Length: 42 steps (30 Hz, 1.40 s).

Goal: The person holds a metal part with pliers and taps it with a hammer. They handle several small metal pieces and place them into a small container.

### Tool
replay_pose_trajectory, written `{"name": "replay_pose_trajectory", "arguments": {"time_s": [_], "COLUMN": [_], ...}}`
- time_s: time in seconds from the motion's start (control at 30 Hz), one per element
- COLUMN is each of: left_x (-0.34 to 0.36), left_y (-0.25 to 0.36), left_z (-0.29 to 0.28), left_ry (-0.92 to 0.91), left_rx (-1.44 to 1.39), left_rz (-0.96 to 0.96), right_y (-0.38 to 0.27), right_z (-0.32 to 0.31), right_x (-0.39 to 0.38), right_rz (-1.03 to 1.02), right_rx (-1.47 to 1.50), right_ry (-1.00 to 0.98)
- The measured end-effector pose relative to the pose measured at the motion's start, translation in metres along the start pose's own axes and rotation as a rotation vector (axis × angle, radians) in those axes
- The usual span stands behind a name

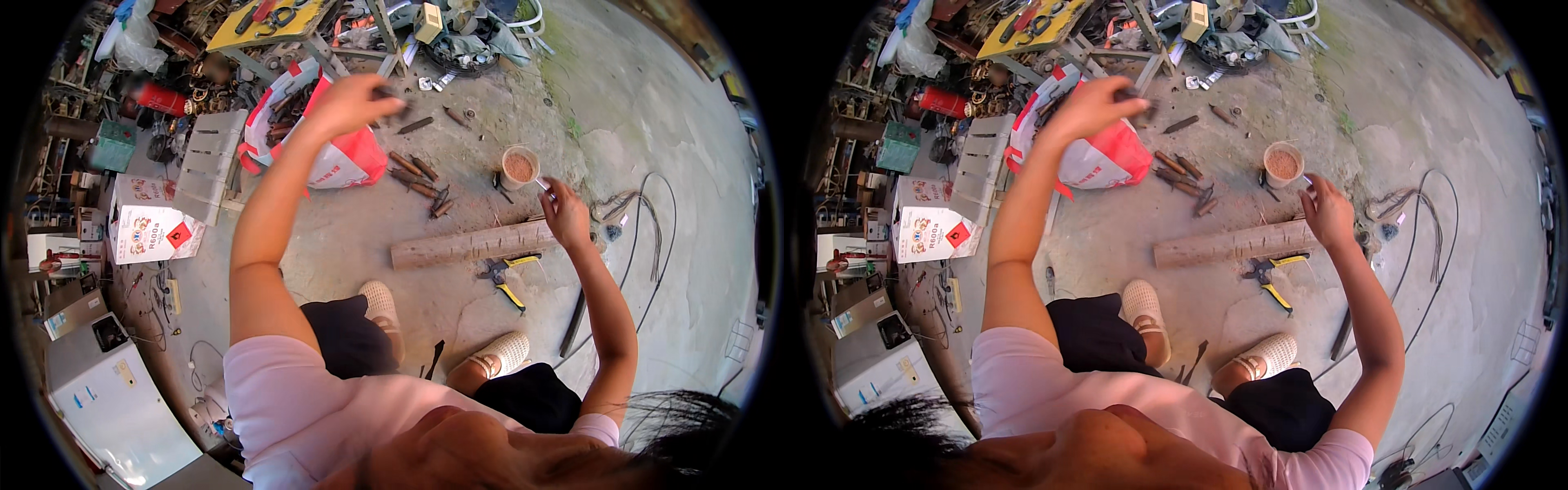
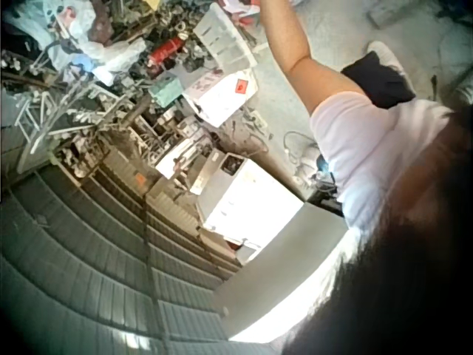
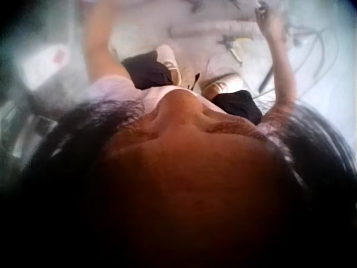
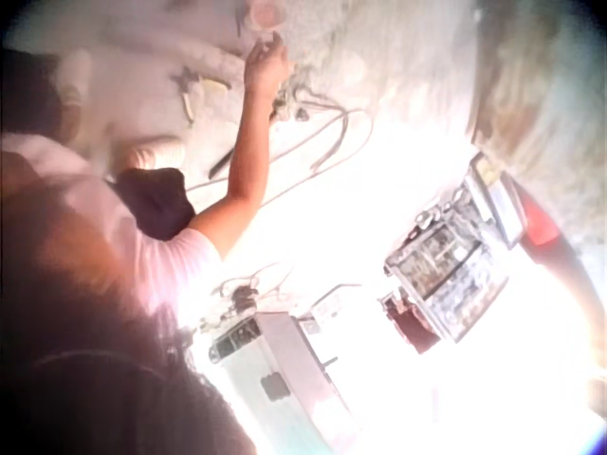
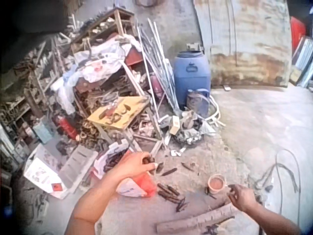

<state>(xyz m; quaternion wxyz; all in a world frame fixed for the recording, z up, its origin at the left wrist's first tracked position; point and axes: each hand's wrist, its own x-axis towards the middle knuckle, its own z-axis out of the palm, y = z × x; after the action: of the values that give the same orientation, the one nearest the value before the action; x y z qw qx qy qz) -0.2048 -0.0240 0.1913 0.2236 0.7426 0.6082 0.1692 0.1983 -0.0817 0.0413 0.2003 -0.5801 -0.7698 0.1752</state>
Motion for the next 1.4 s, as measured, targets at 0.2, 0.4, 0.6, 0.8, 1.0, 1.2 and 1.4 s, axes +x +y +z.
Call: {"name": "replay_pose_trajectory", "arguments": {"time_s": [0.2, 0.4, 0.6, 0.8, 1.0, 1.2, 1.4], "left_x": [-0.055, -0.037, -0.001, 0.013, 0.011, 0.006, -0.004], "left_y": [-0.082, -0.047, -0.072, -0.126, -0.154, -0.159, -0.167], "left_z": [-0.079, -0.021, 0.088, 0.207, 0.25, 0.24, 0.246], "left_ry": [0.385, 0.455, -0.106, -0.335, -0.43, -0.43, -0.309], "left_rx": [0.686, 0.313, 0.147, 0.395, 0.619, 0.507, 0.496], "left_rz": [-0.48, -0.144, -0.093, 0.011, -0.042, -0.047, 0.063], "right_y": [0.031, 0.049, 0.048, 0.033, 0.057, 0.067, 0.063], "right_z": [0.019, 0.052, 0.089, 0.102, 0.108, 0.096, 0.076], "right_x": [-0.042, -0.093, -0.161, -0.177, -0.186, -0.196, -0.2], "right_rz": [0.042, 0.078, 0.199, 0.073, -0.036, -0.113, -0.119], "right_rx": [-0.014, -0.099, -0.356, -0.532, -0.409, -0.282, -0.176], "right_ry": [-0.142, -0.255, -0.57, -0.553, -0.546, -0.546, -0.523]}}
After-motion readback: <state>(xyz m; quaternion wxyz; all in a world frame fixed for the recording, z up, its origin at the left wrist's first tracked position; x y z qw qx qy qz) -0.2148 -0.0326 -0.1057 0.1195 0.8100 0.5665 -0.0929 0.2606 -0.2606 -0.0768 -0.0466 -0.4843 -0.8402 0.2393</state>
